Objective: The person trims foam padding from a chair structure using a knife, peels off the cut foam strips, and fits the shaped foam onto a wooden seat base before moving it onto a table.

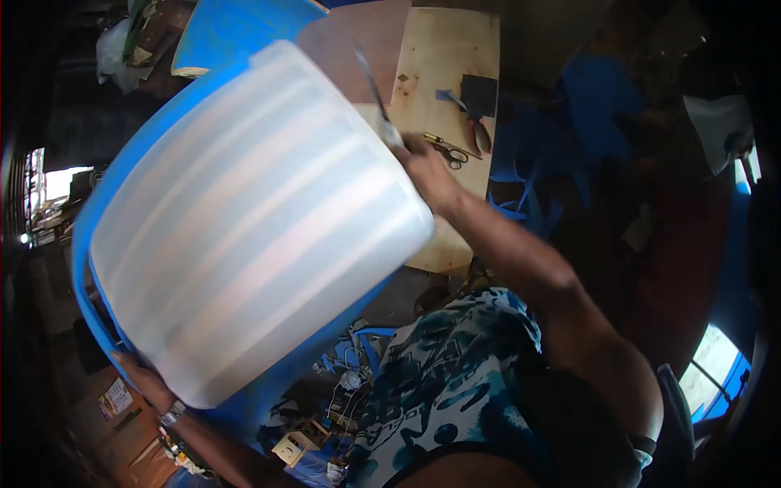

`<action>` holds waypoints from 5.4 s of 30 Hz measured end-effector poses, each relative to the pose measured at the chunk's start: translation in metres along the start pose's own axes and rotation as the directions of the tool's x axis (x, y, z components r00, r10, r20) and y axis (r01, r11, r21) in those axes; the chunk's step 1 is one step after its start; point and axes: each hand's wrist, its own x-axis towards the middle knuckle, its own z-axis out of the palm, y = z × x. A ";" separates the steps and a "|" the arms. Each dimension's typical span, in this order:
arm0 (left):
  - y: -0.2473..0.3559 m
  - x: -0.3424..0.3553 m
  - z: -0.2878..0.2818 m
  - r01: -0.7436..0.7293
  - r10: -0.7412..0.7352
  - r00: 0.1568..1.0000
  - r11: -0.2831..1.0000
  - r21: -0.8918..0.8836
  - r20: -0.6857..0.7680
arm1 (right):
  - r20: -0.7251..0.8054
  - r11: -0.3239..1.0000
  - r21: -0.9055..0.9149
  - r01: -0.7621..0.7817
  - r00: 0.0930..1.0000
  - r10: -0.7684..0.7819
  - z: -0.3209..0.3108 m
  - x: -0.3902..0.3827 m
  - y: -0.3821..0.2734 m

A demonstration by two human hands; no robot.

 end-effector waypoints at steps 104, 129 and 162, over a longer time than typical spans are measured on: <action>-0.124 -0.037 0.419 0.190 0.483 0.186 0.837 -0.514 0.856 | -0.459 0.943 -0.311 -0.118 0.888 -0.040 0.086 -0.056 0.018; -0.042 -0.085 0.398 -0.097 0.907 0.035 0.421 -0.902 0.420 | -0.084 0.237 -0.971 0.017 0.909 -0.408 0.144 -0.018 -0.049; 0.020 -0.046 0.411 0.034 0.794 0.190 0.582 -0.813 0.577 | -0.440 0.859 -0.469 0.208 0.788 -0.431 0.111 -0.068 0.073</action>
